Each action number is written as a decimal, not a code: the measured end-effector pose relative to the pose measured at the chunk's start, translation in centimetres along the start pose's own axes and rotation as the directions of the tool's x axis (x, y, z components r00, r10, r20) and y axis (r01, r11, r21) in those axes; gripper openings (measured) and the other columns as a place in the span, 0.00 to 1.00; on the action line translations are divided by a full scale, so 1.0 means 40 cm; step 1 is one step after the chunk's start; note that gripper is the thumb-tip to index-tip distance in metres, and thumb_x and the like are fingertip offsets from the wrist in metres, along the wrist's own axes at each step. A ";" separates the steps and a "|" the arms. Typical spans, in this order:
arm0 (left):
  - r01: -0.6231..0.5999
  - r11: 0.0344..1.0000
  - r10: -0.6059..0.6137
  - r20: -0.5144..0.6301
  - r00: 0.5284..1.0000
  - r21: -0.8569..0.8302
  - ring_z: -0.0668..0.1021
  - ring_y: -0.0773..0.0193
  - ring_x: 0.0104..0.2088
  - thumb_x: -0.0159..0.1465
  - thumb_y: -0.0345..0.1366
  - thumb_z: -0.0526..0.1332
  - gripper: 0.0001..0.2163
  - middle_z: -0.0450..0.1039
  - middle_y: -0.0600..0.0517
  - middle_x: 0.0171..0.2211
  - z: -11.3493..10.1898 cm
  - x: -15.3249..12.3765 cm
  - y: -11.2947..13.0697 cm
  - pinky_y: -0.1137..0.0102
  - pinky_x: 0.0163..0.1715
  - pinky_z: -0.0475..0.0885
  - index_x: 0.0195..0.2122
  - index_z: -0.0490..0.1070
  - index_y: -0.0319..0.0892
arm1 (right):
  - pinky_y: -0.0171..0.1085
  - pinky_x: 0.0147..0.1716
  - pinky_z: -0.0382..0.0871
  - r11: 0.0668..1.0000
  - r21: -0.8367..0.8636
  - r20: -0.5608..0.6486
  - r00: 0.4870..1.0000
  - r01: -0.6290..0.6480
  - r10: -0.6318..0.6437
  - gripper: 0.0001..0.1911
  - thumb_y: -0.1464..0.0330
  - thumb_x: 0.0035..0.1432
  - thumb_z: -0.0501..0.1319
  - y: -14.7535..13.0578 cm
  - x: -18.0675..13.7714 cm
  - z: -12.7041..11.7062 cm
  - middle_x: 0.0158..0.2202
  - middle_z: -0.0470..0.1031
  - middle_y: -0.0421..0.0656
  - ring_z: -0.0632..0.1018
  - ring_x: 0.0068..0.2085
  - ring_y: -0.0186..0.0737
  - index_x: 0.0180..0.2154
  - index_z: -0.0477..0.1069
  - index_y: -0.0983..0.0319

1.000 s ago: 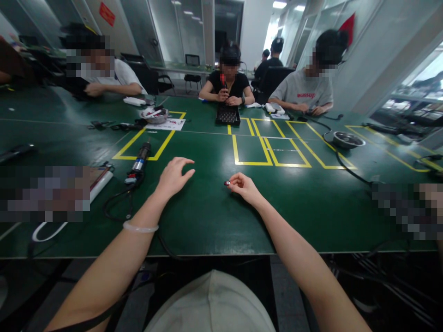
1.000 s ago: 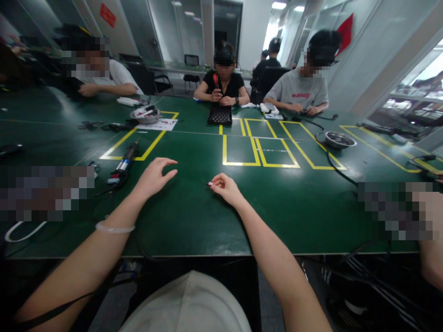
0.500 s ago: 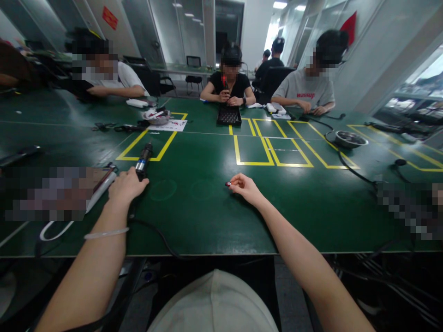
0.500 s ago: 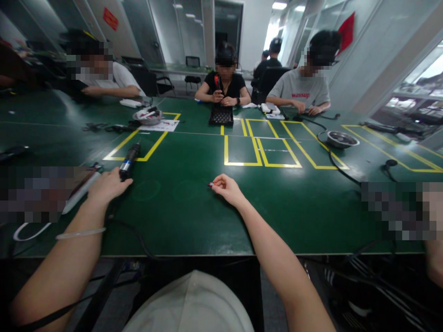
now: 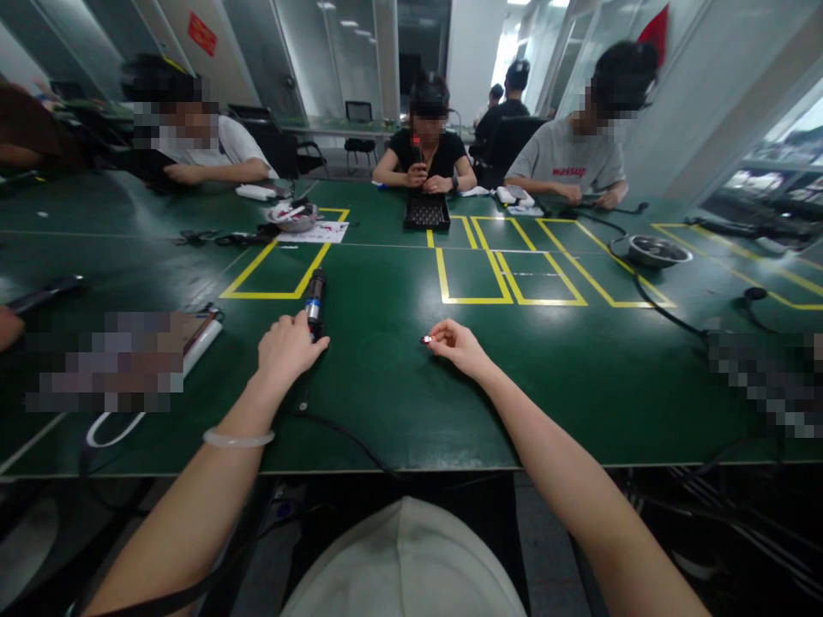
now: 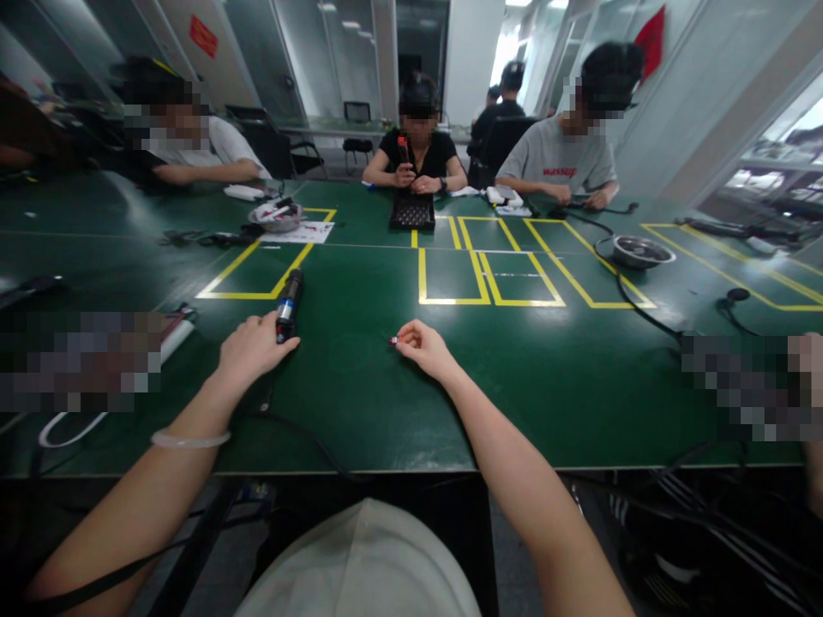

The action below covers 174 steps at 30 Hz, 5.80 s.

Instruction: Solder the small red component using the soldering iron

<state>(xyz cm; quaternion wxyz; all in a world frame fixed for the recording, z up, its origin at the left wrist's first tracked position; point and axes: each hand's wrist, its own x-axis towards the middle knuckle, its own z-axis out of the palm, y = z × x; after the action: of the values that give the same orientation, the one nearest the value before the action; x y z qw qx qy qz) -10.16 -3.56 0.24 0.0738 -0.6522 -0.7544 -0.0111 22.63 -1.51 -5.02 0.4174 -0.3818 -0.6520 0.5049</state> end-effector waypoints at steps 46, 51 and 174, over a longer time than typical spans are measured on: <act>-0.400 0.852 0.403 -0.064 0.913 -0.339 0.73 0.48 0.49 0.62 0.45 0.57 0.29 0.67 0.39 0.53 -0.003 -0.079 0.382 0.60 0.45 0.68 0.63 0.56 0.41 | 0.34 0.29 0.63 0.927 -0.364 -0.068 0.990 0.092 -0.126 0.04 0.67 0.55 0.61 -0.019 -0.008 -0.010 0.27 0.72 0.39 0.70 0.27 0.34 0.32 0.69 0.61; -0.412 0.855 0.408 -0.081 0.909 -0.314 0.73 0.48 0.47 0.64 0.49 0.56 0.28 0.68 0.38 0.51 -0.004 -0.081 0.383 0.60 0.44 0.68 0.62 0.58 0.39 | 0.35 0.30 0.64 0.917 -0.388 -0.077 0.988 0.092 -0.131 0.05 0.67 0.56 0.60 -0.022 -0.008 -0.014 0.28 0.74 0.40 0.71 0.28 0.35 0.32 0.72 0.61; -0.300 0.264 0.564 -0.105 0.819 -0.917 0.79 0.61 0.39 0.65 0.44 0.56 0.17 0.78 0.48 0.41 0.003 -0.036 0.339 0.66 0.43 0.72 0.50 0.72 0.41 | 0.33 0.31 0.69 0.999 -0.047 0.018 1.000 0.007 -0.006 0.16 0.56 0.58 0.61 -0.032 -0.010 -0.006 0.26 0.74 0.40 0.75 0.28 0.33 0.33 0.69 0.63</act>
<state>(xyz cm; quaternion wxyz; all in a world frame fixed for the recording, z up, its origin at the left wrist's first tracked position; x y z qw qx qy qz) 3.39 -2.93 -1.13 -0.3838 -0.7610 -0.4165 -0.3166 22.89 -2.06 -3.79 0.4040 -0.3850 -0.6686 0.4915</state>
